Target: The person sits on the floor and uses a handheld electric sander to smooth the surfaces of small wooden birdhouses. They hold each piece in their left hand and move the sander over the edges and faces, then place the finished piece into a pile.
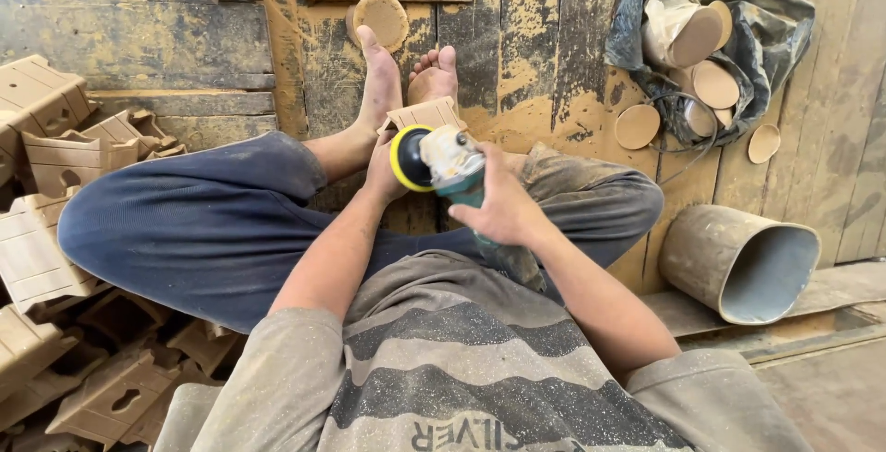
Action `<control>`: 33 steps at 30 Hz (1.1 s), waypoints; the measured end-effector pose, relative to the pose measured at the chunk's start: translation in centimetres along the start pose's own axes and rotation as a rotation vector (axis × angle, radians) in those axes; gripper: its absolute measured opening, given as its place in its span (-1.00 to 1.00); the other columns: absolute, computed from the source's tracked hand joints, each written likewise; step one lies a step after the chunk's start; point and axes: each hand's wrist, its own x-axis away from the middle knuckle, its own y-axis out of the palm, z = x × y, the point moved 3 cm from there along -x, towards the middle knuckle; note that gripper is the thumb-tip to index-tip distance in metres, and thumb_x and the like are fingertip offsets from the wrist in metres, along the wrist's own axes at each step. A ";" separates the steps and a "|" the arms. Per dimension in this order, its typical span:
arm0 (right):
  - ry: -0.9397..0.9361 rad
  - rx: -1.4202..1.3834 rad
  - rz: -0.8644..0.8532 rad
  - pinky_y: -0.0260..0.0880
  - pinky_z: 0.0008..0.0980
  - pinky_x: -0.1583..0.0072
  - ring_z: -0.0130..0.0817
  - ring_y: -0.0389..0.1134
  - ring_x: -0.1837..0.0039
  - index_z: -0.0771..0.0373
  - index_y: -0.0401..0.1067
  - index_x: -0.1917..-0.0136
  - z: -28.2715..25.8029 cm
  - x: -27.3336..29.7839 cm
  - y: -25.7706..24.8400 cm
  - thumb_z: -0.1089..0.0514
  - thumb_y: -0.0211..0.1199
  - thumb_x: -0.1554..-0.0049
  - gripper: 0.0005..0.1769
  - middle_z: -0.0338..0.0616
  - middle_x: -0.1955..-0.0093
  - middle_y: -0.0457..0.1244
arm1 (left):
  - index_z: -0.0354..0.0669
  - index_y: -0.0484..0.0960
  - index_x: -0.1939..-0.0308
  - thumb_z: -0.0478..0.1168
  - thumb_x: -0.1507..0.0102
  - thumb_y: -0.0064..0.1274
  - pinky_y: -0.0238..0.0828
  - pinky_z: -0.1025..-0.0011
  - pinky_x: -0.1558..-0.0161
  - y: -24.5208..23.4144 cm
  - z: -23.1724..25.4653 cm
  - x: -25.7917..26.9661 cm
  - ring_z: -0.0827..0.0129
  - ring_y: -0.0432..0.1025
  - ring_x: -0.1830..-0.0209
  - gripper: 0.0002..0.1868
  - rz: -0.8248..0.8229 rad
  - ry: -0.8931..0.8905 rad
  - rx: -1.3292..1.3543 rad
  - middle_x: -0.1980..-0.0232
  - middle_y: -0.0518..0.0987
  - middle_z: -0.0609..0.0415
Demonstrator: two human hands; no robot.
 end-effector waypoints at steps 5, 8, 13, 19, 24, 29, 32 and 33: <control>0.039 0.197 -0.073 0.12 0.10 -0.51 0.25 0.12 -0.50 0.19 -0.25 -0.52 0.3 -1.0 0.5 -0.07 0.39 0.00 0.08 0.39 -0.48 0.06 | -0.05 0.65 0.47 -0.13 -0.06 0.25 0.31 0.30 -0.07 0.2 -0.2 0.6 0.24 0.57 0.17 -0.87 -0.042 0.005 -0.009 0.40 0.64 0.05; 0.081 0.140 0.004 0.15 0.12 -0.49 0.28 0.15 -0.47 0.27 -0.22 -0.50 1.7 -1.6 -0.7 0.03 0.39 -0.03 0.02 0.46 -0.42 0.11 | -0.04 0.65 0.47 -0.13 -0.04 0.25 0.31 0.29 -0.05 -0.1 -0.4 0.1 0.25 0.57 0.18 -0.87 -0.032 0.008 -0.021 0.40 0.65 0.07; 0.172 0.063 0.186 0.28 0.19 -0.36 0.32 0.27 -0.35 0.32 -0.23 -0.54 6.7 -3.1 -4.2 0.06 0.41 -0.04 0.06 0.46 -0.31 0.19 | -0.03 0.67 0.44 -0.11 -0.03 0.25 0.29 0.27 -0.07 -0.9 0.2 -0.3 0.25 0.57 0.14 -0.87 -0.048 -0.017 -0.029 0.38 0.67 0.07; 0.222 -0.048 0.254 0.29 0.13 -0.33 0.25 0.27 -0.37 0.19 -0.22 -0.53 9.6 -1.8 -3.2 -0.07 0.41 0.01 0.09 0.38 -0.29 0.20 | -0.23 0.68 -0.03 0.05 -0.08 0.32 0.29 0.08 -0.34 -5.4 2.7 -2.2 -0.09 0.47 -0.21 -0.44 -0.198 -0.297 0.253 -0.03 0.65 -0.23; 0.203 -0.097 0.251 0.29 0.05 -0.33 0.20 0.27 -0.37 0.03 -0.17 -0.53 10.4 -1.0 -2.2 -0.14 0.46 0.09 0.13 0.33 -0.30 0.21 | -0.14 0.53 0.20 -0.16 -0.39 0.03 0.51 0.50 0.25 -3.6 0.7 -2.3 0.47 0.51 0.30 -0.85 0.047 -0.673 1.105 0.39 0.48 0.22; 0.136 -0.118 0.319 0.27 0.08 -0.33 0.23 0.26 -0.37 0.02 -0.16 -0.53 9.3 -0.6 -3.2 -0.12 0.45 0.07 0.10 0.37 -0.29 0.22 | -0.25 0.57 -0.02 -0.38 -0.01 0.37 0.61 0.24 0.29 -4.9 0.2 -2.8 0.22 0.62 0.18 -0.50 -0.002 -0.750 0.747 0.23 0.66 -0.13; 0.117 -0.112 0.337 0.25 0.08 -0.35 0.23 0.24 -0.40 0.01 -0.15 -0.53 8.6 -1.1 -3.6 -0.12 0.46 0.09 0.11 0.39 -0.31 0.20 | 0.04 0.49 -0.20 -0.15 -0.01 0.44 0.45 0.09 -0.20 -6.3 1.8 -5.0 -0.02 0.51 -0.22 -0.30 -0.047 -0.697 0.397 -0.07 0.66 -0.12; 0.113 -0.107 0.336 0.25 0.08 -0.35 0.23 0.24 -0.40 0.01 -0.15 -0.53 8.6 -1.4 -3.5 -0.12 0.46 0.09 0.11 0.39 -0.31 0.20 | 0.04 0.49 -0.20 -0.15 -0.01 0.44 0.45 0.09 -0.20 -6.6 2.4 -5.2 -0.02 0.51 -0.22 -0.30 -0.041 -0.697 0.398 -0.07 0.66 -0.12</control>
